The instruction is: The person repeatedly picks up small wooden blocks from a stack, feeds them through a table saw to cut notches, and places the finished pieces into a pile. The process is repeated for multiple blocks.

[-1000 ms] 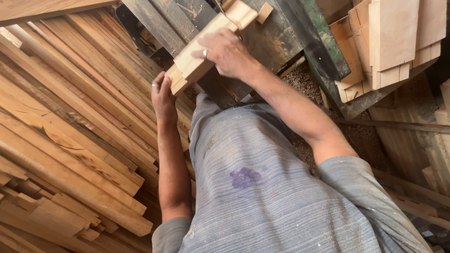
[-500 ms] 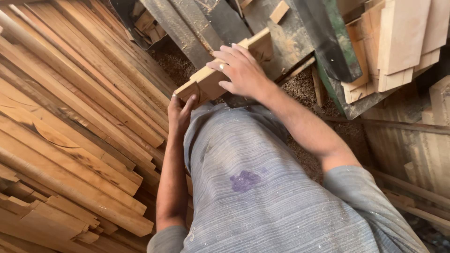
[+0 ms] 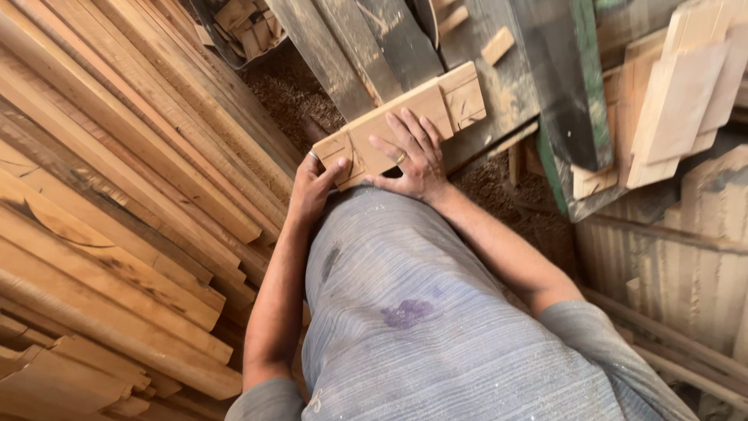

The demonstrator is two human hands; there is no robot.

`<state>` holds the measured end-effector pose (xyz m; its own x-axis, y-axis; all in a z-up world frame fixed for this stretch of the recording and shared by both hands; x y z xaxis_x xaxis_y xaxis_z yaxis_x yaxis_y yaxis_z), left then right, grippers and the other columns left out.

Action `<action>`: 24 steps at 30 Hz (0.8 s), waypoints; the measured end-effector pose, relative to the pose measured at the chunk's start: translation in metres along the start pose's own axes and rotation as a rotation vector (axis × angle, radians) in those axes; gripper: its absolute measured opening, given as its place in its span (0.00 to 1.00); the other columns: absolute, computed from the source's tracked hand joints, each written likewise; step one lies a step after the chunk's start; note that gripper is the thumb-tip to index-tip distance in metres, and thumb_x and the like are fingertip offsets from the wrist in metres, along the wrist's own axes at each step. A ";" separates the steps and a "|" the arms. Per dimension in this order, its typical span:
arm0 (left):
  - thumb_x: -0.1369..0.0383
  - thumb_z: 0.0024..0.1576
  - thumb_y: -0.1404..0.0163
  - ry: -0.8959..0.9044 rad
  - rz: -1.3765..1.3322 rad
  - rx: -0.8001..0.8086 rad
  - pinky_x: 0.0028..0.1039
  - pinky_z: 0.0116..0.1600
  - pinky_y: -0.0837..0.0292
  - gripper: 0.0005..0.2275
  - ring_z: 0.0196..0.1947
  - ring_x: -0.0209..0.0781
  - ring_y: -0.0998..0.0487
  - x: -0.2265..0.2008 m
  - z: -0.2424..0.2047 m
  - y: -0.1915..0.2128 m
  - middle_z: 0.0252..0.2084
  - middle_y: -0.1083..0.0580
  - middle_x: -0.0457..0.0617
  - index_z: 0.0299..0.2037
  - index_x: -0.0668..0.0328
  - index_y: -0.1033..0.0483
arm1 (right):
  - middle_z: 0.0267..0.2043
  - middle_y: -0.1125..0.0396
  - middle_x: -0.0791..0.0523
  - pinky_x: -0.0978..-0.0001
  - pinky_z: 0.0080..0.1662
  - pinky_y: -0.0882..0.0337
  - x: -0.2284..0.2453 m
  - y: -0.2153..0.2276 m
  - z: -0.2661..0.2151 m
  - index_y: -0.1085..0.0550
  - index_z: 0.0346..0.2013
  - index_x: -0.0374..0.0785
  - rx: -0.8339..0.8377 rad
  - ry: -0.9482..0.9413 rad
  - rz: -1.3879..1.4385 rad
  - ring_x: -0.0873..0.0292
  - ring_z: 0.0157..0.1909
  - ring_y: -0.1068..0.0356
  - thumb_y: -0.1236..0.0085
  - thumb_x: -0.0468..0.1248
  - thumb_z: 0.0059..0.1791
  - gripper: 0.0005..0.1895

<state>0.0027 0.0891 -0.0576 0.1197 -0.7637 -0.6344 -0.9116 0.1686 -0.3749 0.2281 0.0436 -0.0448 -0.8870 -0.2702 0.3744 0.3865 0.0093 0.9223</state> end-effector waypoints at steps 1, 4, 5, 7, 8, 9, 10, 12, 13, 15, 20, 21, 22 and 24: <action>0.65 0.61 0.44 -0.023 0.009 0.005 0.26 0.52 0.24 0.18 0.48 0.33 0.22 -0.002 0.003 0.001 0.50 0.23 0.47 0.58 0.65 0.29 | 0.78 0.49 0.50 0.51 0.78 0.61 -0.003 0.000 0.003 0.31 0.70 0.55 0.009 -0.004 0.004 0.50 0.80 0.56 0.41 0.71 0.50 0.40; 0.66 0.62 0.44 -0.056 0.037 -0.003 0.25 0.54 0.25 0.18 0.50 0.33 0.23 -0.006 0.011 0.002 0.52 0.23 0.48 0.59 0.66 0.29 | 0.77 0.47 0.51 0.52 0.78 0.61 -0.009 0.005 0.013 0.30 0.68 0.56 0.032 -0.013 0.018 0.50 0.80 0.54 0.40 0.69 0.51 0.37; 0.66 0.62 0.44 -0.045 0.045 -0.018 0.25 0.54 0.25 0.18 0.50 0.34 0.23 -0.007 0.015 0.003 0.52 0.23 0.48 0.58 0.66 0.29 | 0.77 0.47 0.50 0.52 0.78 0.60 -0.011 0.005 0.018 0.29 0.68 0.56 0.036 -0.012 0.023 0.49 0.80 0.54 0.40 0.68 0.51 0.37; 0.67 0.61 0.44 -0.030 0.040 -0.040 0.25 0.54 0.26 0.17 0.50 0.34 0.23 -0.005 0.021 0.004 0.51 0.23 0.48 0.58 0.66 0.28 | 0.76 0.46 0.50 0.50 0.77 0.60 -0.013 0.006 0.026 0.29 0.67 0.55 0.048 -0.005 0.035 0.49 0.79 0.54 0.40 0.68 0.50 0.37; 0.67 0.61 0.44 -0.022 0.028 -0.041 0.25 0.55 0.26 0.17 0.50 0.34 0.23 -0.002 0.022 0.005 0.51 0.23 0.48 0.58 0.66 0.28 | 0.76 0.46 0.49 0.49 0.77 0.60 -0.013 0.006 0.028 0.29 0.67 0.55 0.057 -0.005 0.041 0.48 0.79 0.54 0.40 0.69 0.50 0.37; 0.67 0.61 0.43 -0.014 0.017 -0.043 0.25 0.55 0.26 0.17 0.50 0.34 0.23 0.001 0.024 0.005 0.51 0.23 0.48 0.58 0.67 0.28 | 0.76 0.46 0.49 0.48 0.76 0.60 -0.013 0.006 0.030 0.29 0.67 0.54 0.066 -0.004 0.048 0.48 0.79 0.53 0.40 0.69 0.49 0.38; 0.68 0.61 0.43 0.003 -0.018 -0.047 0.25 0.55 0.26 0.17 0.50 0.34 0.23 0.004 0.024 0.006 0.51 0.23 0.48 0.57 0.67 0.28 | 0.76 0.46 0.50 0.49 0.76 0.61 -0.013 0.006 0.031 0.29 0.67 0.55 0.076 -0.011 0.045 0.48 0.79 0.54 0.39 0.69 0.49 0.38; 0.68 0.61 0.42 0.039 -0.087 -0.054 0.25 0.54 0.26 0.17 0.49 0.33 0.24 0.010 0.026 0.007 0.50 0.23 0.48 0.57 0.66 0.28 | 0.76 0.46 0.51 0.50 0.77 0.61 -0.015 0.006 0.032 0.30 0.67 0.57 0.097 -0.027 0.039 0.49 0.79 0.54 0.38 0.69 0.49 0.37; 0.68 0.60 0.42 0.050 -0.096 -0.061 0.25 0.54 0.25 0.17 0.49 0.33 0.23 0.012 0.027 0.008 0.50 0.23 0.48 0.57 0.66 0.28 | 0.76 0.46 0.51 0.50 0.77 0.61 -0.016 0.005 0.032 0.30 0.67 0.57 0.100 -0.023 0.035 0.49 0.79 0.54 0.38 0.68 0.50 0.37; 0.68 0.59 0.42 0.072 -0.116 -0.068 0.24 0.54 0.25 0.17 0.49 0.33 0.22 0.015 0.029 0.010 0.50 0.22 0.47 0.56 0.65 0.28 | 0.76 0.46 0.51 0.52 0.77 0.61 -0.018 0.004 0.032 0.30 0.67 0.57 0.107 -0.015 0.023 0.49 0.79 0.54 0.36 0.67 0.50 0.36; 0.68 0.60 0.42 0.068 -0.047 -0.087 0.23 0.50 0.25 0.17 0.47 0.32 0.23 0.008 0.032 0.009 0.48 0.23 0.48 0.56 0.66 0.28 | 0.76 0.47 0.51 0.51 0.77 0.61 -0.021 0.007 0.040 0.29 0.66 0.57 0.126 -0.023 0.035 0.49 0.79 0.54 0.35 0.67 0.49 0.36; 0.67 0.60 0.42 0.073 -0.016 -0.096 0.23 0.49 0.25 0.17 0.46 0.32 0.23 0.007 0.034 0.009 0.47 0.22 0.48 0.56 0.66 0.28 | 0.76 0.46 0.51 0.51 0.77 0.61 -0.022 0.008 0.042 0.29 0.66 0.57 0.126 -0.028 0.035 0.49 0.79 0.54 0.34 0.66 0.49 0.36; 0.67 0.61 0.42 0.064 -0.029 -0.088 0.23 0.49 0.25 0.17 0.45 0.32 0.23 0.005 0.034 0.009 0.47 0.22 0.48 0.56 0.66 0.28 | 0.76 0.47 0.51 0.51 0.77 0.61 -0.022 0.008 0.043 0.29 0.66 0.57 0.131 -0.030 0.034 0.49 0.79 0.55 0.34 0.66 0.49 0.36; 0.67 0.61 0.43 0.048 -0.052 -0.073 0.23 0.48 0.25 0.17 0.45 0.31 0.23 0.002 0.035 0.008 0.47 0.22 0.48 0.57 0.66 0.28 | 0.76 0.47 0.51 0.50 0.77 0.62 -0.021 0.008 0.044 0.29 0.66 0.56 0.141 -0.034 0.033 0.49 0.79 0.55 0.34 0.66 0.49 0.36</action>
<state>0.0091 0.1106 -0.0856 0.1504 -0.7995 -0.5815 -0.9309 0.0835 -0.3555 0.2387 0.0919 -0.0413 -0.8835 -0.2347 0.4053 0.3780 0.1537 0.9130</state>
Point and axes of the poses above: each hand's wrist, its own z-axis towards the middle knuckle, its own y-axis out of the back of the hand, x = y × z, the point moved 3 cm from there along z, towards the middle knuckle
